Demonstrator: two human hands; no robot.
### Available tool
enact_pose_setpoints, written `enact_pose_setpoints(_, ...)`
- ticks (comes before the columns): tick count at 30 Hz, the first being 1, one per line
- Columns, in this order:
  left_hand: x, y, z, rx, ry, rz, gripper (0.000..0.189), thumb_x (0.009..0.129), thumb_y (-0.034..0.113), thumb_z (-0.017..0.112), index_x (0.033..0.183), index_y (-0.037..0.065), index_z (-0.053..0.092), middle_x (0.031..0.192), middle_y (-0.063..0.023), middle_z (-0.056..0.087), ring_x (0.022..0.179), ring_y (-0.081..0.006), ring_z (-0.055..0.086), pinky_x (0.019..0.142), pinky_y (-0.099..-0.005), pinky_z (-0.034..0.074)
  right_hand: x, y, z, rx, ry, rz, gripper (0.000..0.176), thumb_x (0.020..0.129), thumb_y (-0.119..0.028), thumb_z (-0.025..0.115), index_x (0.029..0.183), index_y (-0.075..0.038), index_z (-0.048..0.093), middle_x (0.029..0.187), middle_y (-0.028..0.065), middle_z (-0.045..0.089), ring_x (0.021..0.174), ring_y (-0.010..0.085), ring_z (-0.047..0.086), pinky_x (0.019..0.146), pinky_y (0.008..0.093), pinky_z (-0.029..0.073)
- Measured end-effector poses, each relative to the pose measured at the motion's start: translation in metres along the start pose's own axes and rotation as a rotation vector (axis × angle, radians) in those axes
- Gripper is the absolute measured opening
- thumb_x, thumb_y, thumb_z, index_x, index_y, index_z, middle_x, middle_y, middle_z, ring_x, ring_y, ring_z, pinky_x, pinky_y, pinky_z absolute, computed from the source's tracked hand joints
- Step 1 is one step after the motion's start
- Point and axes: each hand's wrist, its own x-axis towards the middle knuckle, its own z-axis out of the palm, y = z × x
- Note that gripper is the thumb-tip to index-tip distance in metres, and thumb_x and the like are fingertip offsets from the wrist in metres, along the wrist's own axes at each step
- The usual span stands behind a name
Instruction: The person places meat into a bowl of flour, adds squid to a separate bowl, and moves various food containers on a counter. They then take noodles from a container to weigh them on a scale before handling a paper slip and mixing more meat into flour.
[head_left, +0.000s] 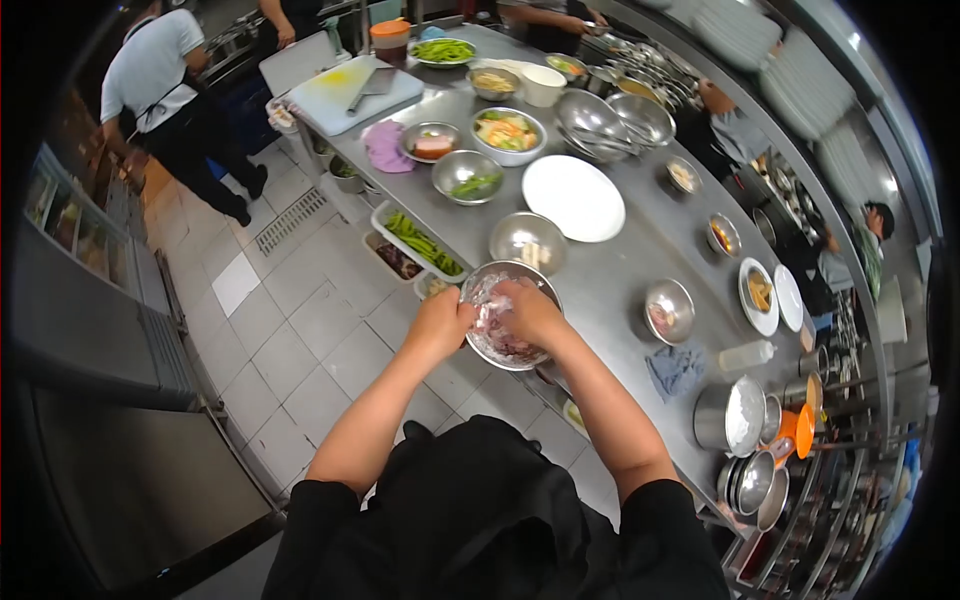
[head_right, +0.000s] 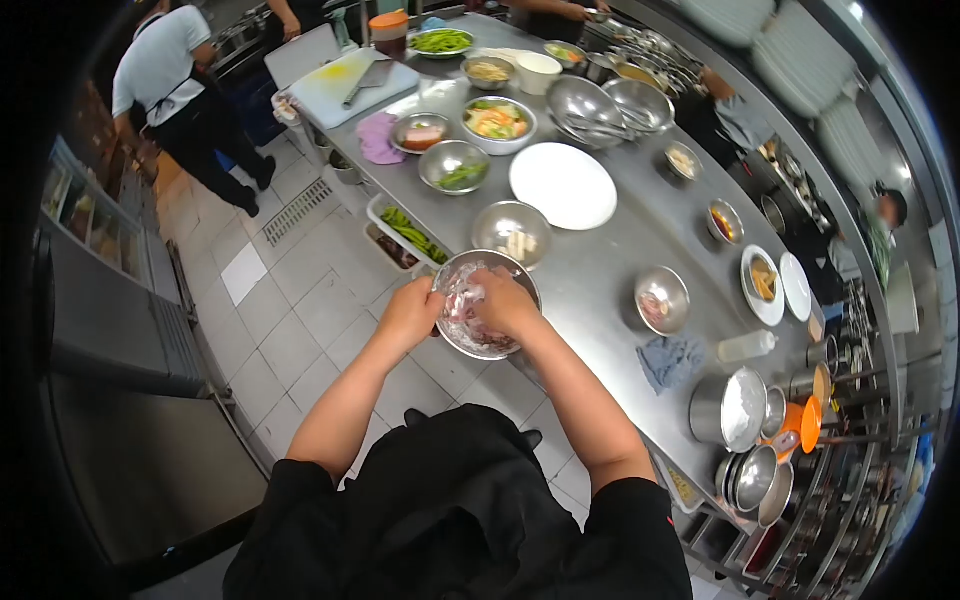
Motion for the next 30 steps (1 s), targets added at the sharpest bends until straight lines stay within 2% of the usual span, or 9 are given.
enact_pose_setpoints(2,0.005,-0.019,-0.026,-0.012,0.015,0.005,0.019,0.082,0.012,0.047,0.078,-0.005,0.054,0.062,-0.0163,0.058,0.052,-0.0248,0.062,0.05,-0.0356,0.048,0.012,-0.036,-0.002,0.12,-0.047,-0.049,0.05,0.067,-0.017,0.07,0.114,-0.01,0.056,0.117,0.0205,0.046,0.1,0.0361,0.056,0.086,0.0415,0.047)
enact_pose_setpoints(5,0.012,-0.018,-0.067,-0.1,-0.041,-0.033,0.019,0.083,0.012,0.047,0.082,-0.005,0.055,0.064,-0.0157,0.059,0.053,-0.0229,0.062,0.05,-0.0344,0.048,0.031,-0.082,0.009,-0.054,-0.043,-0.054,0.047,0.066,-0.018,0.071,0.11,-0.01,0.057,0.115,0.0183,0.047,0.102,0.0357,0.055,0.086,0.0433,0.045)
enact_pose_setpoints(12,0.068,-0.067,-0.117,-0.216,-0.09,-0.251,0.02,0.084,0.013,0.047,0.083,-0.005,0.055,0.064,-0.0176,0.059,0.051,-0.0252,0.063,0.047,-0.0347,0.049,0.123,-0.077,0.015,-0.133,-0.27,-0.243,0.046,0.072,-0.025,0.067,0.116,-0.013,0.057,0.113,0.0175,0.052,0.103,0.0365,0.053,0.089,0.0409,0.043)
enact_pose_setpoints(18,0.137,-0.066,-0.157,-0.293,-0.133,-0.284,0.02,0.085,0.011,0.047,0.083,-0.007,0.056,0.064,-0.0135,0.059,0.05,-0.0225,0.062,0.043,-0.0314,0.051,0.188,-0.08,0.021,0.112,-0.127,-0.416,0.041,0.072,-0.02,0.064,0.111,-0.011,0.06,0.102,0.0172,0.057,0.097,0.035,0.057,0.084,0.0425,0.045)
enact_pose_setpoints(22,0.203,-0.054,-0.177,-0.276,-0.08,-0.218,0.019,0.085,0.011,0.047,0.081,-0.007,0.055,0.064,-0.0131,0.059,0.05,-0.0205,0.061,0.044,-0.0306,0.05,0.242,-0.091,-0.015,-0.083,-0.035,-0.429,0.031,0.074,-0.015,0.058,0.105,-0.011,0.063,0.098,0.0106,0.062,0.093,0.0302,0.059,0.08,0.0409,0.047)
enact_pose_setpoints(24,0.244,-0.053,-0.183,-0.258,-0.073,-0.158,0.02,0.085,0.011,0.047,0.079,-0.006,0.054,0.063,-0.0127,0.058,0.05,-0.02,0.06,0.045,-0.0306,0.049,0.255,-0.104,-0.048,-0.114,0.036,-0.398,0.026,0.076,-0.013,0.057,0.101,-0.011,0.064,0.096,0.0091,0.064,0.093,0.0275,0.06,0.08,0.0391,0.048)
enact_pose_setpoints(26,0.286,-0.05,-0.187,-0.246,-0.065,-0.089,0.02,0.085,0.012,0.047,0.077,-0.005,0.053,0.063,-0.0122,0.058,0.05,-0.0196,0.06,0.045,-0.0307,0.048,0.269,-0.105,-0.067,-0.014,0.404,-0.376,0.027,0.076,-0.011,0.057,0.102,-0.01,0.064,0.101,0.0089,0.064,0.095,0.0262,0.061,0.081,0.0374,0.048)
enact_pose_setpoints(28,0.327,-0.047,-0.19,-0.223,-0.053,-0.037,0.022,0.084,0.014,0.047,0.073,-0.004,0.051,0.061,-0.0109,0.056,0.051,-0.0192,0.059,0.044,-0.0309,0.047,0.285,-0.103,-0.079,0.011,0.495,-0.332,0.03,0.075,-0.007,0.058,0.104,-0.009,0.063,0.106,0.0095,0.063,0.098,0.0263,0.06,0.083,0.0367,0.048)
enact_pose_setpoints(30,0.374,-0.064,-0.187,-0.23,-0.083,0.0,0.022,0.084,0.014,0.047,0.072,-0.004,0.051,0.061,-0.0101,0.055,0.052,-0.019,0.059,0.044,-0.0309,0.047,0.3,-0.097,-0.09,0.178,0.775,-0.474,0.033,0.073,-0.003,0.057,0.105,-0.004,0.061,0.1,0.0152,0.063,0.094,0.0321,0.059,0.083,0.0397,0.047)
